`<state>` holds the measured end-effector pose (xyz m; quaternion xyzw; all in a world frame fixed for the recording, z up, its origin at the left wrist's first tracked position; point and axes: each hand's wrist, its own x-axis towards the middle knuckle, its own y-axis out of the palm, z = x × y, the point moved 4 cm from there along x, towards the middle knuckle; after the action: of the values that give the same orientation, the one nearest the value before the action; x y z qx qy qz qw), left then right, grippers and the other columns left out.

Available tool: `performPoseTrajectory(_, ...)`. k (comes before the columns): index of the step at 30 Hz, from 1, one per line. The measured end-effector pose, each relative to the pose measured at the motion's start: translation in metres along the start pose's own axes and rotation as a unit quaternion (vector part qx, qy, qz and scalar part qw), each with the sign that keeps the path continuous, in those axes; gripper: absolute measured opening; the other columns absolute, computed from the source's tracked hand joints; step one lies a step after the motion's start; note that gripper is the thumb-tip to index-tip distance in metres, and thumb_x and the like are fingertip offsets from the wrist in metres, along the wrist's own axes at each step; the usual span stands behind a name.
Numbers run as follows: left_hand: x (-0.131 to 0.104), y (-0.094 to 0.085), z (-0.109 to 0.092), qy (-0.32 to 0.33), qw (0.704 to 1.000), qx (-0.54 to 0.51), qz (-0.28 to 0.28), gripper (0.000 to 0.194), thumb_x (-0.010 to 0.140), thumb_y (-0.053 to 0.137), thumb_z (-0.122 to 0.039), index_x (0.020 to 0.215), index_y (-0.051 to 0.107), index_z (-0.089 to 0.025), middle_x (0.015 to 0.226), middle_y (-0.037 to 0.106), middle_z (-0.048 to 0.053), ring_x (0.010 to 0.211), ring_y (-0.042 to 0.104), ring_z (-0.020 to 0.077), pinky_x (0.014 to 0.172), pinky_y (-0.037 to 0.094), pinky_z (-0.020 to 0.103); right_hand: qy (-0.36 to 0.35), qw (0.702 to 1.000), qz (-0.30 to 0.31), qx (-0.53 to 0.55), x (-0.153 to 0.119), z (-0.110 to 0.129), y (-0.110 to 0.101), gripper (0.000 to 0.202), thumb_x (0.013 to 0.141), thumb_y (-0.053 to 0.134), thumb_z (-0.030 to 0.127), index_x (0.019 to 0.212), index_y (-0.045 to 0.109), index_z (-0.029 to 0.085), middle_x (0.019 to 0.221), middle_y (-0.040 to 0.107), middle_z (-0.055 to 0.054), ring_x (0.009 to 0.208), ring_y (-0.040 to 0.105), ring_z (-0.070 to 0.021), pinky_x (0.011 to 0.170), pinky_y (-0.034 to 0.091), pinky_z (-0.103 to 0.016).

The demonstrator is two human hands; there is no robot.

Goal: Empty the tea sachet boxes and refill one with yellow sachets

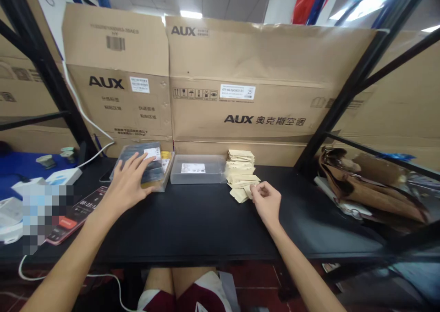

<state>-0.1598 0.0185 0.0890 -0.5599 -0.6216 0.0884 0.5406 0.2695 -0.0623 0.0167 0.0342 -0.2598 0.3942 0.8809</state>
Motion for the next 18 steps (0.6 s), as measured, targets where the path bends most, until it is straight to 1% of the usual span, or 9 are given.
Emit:
performPoseTrajectory(2,-0.004,0.005,0.024,0.030,0.995,0.094,0.034,0.070,0.077,0.076,-0.019,0.146,0.063,-0.023,0.160,0.060,0.016,0.153,0.048,0.0430,0.127,0.025,0.068,-0.018,1.000,0.011,0.006,-0.003,0.005,0.005,0.034,0.076,0.077,0.041,0.059,0.054,0.023,0.052,0.052,0.004,0.048,0.046,-0.0126,0.050,0.037,-0.027)
performPoseTrajectory(4,-0.010,0.009,0.039,0.067,0.988,0.140,0.003,0.058,0.087,0.066,-0.019,0.145,0.064,-0.022,0.155,0.065,0.015,0.147,0.056,0.0408,0.119,0.037,0.063,-0.034,0.999,0.024,0.013,-0.007,0.011,0.009,0.035,0.075,0.079,0.040,0.057,0.054,0.023,0.052,0.050,0.004,0.049,0.045,-0.0122,0.050,0.036,-0.027)
performPoseTrajectory(6,-0.017,0.011,0.042,0.112,0.980,0.157,-0.045,0.051,0.093,0.059,-0.019,0.143,0.065,-0.020,0.150,0.068,0.015,0.143,0.060,0.0400,0.113,0.043,0.060,-0.046,0.998,0.038,0.021,-0.013,0.016,0.013,0.037,0.075,0.082,0.040,0.056,0.054,0.023,0.052,0.050,0.004,0.049,0.043,-0.0119,0.051,0.037,-0.027)
performPoseTrajectory(8,-0.024,0.012,0.037,0.142,0.974,0.149,-0.092,0.048,0.097,0.059,-0.021,0.144,0.065,-0.018,0.147,0.071,0.017,0.141,0.062,0.0398,0.111,0.045,0.058,-0.050,0.996,0.061,0.035,-0.021,0.021,0.022,0.040,0.076,0.083,0.041,0.056,0.054,0.024,0.053,0.051,0.003,0.050,0.044,-0.0122,0.051,0.040,-0.028)
performPoseTrajectory(11,-0.032,0.009,0.019,0.136,0.967,0.110,-0.185,0.046,0.098,0.065,-0.021,0.144,0.066,-0.019,0.144,0.072,0.017,0.138,0.065,0.0385,0.109,0.047,0.055,-0.030,0.987,0.141,0.067,-0.040,0.032,0.050,0.039,0.085,0.079,0.048,0.063,0.059,0.024,0.055,0.062,0.000,0.049,0.056,-0.0155,0.049,0.048,-0.029)
performPoseTrajectory(13,-0.036,0.010,-0.001,0.131,0.958,0.082,-0.243,0.049,0.096,0.071,-0.019,0.144,0.066,-0.021,0.141,0.074,0.017,0.135,0.068,0.0382,0.105,0.050,0.053,0.006,0.967,0.229,0.110,-0.055,0.045,0.082,0.033,0.090,0.076,0.054,0.081,0.070,0.023,0.070,0.076,-0.006,0.060,0.072,-0.0226,0.048,0.055,-0.032)
performPoseTrajectory(14,-0.038,0.013,-0.014,0.133,0.952,0.067,-0.267,0.054,0.094,0.074,-0.018,0.147,0.065,-0.021,0.140,0.074,0.018,0.134,0.069,0.0384,0.104,0.051,0.052,0.034,0.949,0.275,0.151,-0.062,0.053,0.100,0.034,0.090,0.076,0.056,0.096,0.074,0.022,0.085,0.081,-0.009,0.073,0.079,-0.0266,0.051,0.060,-0.034)
performPoseTrajectory(16,-0.042,0.025,-0.043,0.153,0.946,0.038,-0.283,0.065,0.091,0.077,-0.017,0.153,0.060,-0.023,0.142,0.073,0.018,0.133,0.069,0.0379,0.105,0.052,0.052,0.107,0.889,0.353,0.273,-0.074,0.072,0.135,0.051,0.087,0.081,0.057,0.125,0.073,0.024,0.119,0.081,-0.012,0.105,0.080,-0.0310,0.069,0.068,-0.040)
performPoseTrajectory(18,-0.048,0.043,-0.075,0.197,0.946,0.018,-0.258,0.071,0.092,0.076,-0.015,0.159,0.053,-0.022,0.143,0.073,0.018,0.135,0.068,0.0369,0.106,0.052,0.051,0.169,0.836,0.356,0.381,-0.076,0.090,0.162,0.059,0.083,0.087,0.056,0.132,0.071,0.026,0.130,0.078,-0.010,0.117,0.076,-0.0299,0.087,0.067,-0.042)
